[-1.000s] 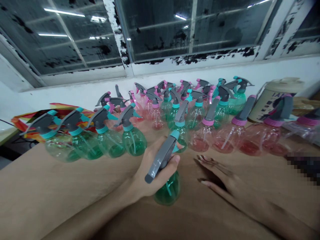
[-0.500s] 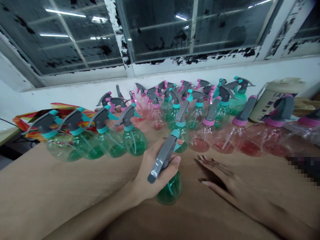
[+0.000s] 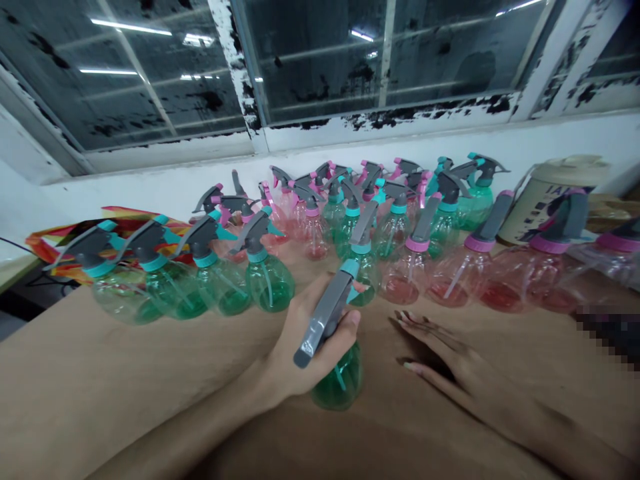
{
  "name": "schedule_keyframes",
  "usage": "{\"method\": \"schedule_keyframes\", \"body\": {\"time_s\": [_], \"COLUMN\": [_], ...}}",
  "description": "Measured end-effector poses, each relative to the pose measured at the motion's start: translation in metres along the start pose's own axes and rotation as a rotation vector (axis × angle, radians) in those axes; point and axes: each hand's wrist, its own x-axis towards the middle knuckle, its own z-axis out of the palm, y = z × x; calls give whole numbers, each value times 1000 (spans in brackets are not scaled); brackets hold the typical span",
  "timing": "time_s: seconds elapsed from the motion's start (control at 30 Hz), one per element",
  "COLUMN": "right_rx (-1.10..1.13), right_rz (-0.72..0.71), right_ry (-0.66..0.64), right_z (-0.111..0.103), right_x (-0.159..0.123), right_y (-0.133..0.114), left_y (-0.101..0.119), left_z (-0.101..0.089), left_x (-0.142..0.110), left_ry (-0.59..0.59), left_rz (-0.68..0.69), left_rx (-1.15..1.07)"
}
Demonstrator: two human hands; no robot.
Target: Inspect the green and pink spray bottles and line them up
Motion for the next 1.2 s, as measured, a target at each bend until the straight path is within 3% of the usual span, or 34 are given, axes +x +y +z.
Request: {"method": "schedule_keyframes", "body": {"time_s": [0.63,0.87,1.07,1.2], "right_rx": [6,-1,35,34], "right_rz": [-10,3,4,24], "right_ry": [23,-8,4,-27], "right_z": [4,2,0,-1], "right_x": [-1,1,3,4], "right_y": [2,1,-1,-2], "left_y": [0,6,-3,-9], "left_z": [-1,-3,0,3], "left_x": [2,2,-6,-17], "left_ry": [14,36,117,94], "left_rz": [60,16,-20,-41], "left_rx": [26,89,174,248]}}
